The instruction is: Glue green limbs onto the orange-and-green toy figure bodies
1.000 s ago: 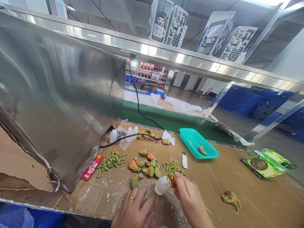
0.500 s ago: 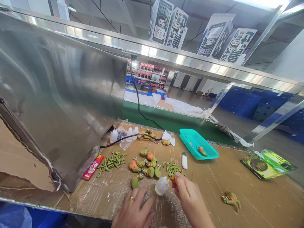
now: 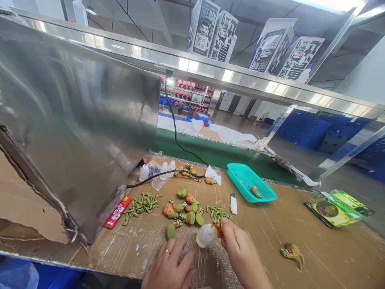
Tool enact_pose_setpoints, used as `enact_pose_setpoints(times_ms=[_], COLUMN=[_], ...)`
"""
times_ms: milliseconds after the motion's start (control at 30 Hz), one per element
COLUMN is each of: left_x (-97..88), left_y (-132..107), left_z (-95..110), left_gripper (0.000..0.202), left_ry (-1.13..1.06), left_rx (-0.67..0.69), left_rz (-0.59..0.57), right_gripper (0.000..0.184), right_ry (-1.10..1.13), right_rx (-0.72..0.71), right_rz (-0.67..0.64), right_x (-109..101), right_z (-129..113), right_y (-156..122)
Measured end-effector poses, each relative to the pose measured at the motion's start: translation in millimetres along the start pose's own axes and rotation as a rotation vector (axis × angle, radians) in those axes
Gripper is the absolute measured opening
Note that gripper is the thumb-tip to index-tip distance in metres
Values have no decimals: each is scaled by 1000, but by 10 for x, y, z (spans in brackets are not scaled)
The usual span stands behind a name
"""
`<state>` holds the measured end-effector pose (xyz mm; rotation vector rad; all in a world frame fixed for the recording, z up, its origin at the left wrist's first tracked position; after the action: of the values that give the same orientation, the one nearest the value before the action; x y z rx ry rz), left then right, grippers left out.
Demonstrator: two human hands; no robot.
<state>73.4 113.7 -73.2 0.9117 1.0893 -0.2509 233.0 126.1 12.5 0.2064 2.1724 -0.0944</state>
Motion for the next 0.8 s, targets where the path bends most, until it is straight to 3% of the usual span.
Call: enact_pose_setpoints(times_ms=[100, 300, 800], left_x=[18, 24, -28], left_y=[0, 5, 31], left_z=[-13, -7, 6], left_gripper=[36, 36, 33], left_ry=[-1, -7, -11], left_rx=[-3, -5, 1], left_rz=[-6, -26, -37], right_gripper=[42, 47, 50], right_ry=[69, 118, 35], right_rx=[-9, 19, 30], right_rz=[-62, -66, -72], right_x=[42, 40, 18], right_z=[14, 31, 18], right_y=[5, -1, 5])
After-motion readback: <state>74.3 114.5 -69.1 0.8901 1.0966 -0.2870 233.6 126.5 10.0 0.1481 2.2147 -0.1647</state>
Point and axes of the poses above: each hand's wrist, its own y-axis towards the middle knuckle, its own x-axis out of the palm, z = x × y, the point moved 8 cm from there along y, towards the middle knuckle, and after that the axes turned 11 degrees about -z, right-handed, at the moved point
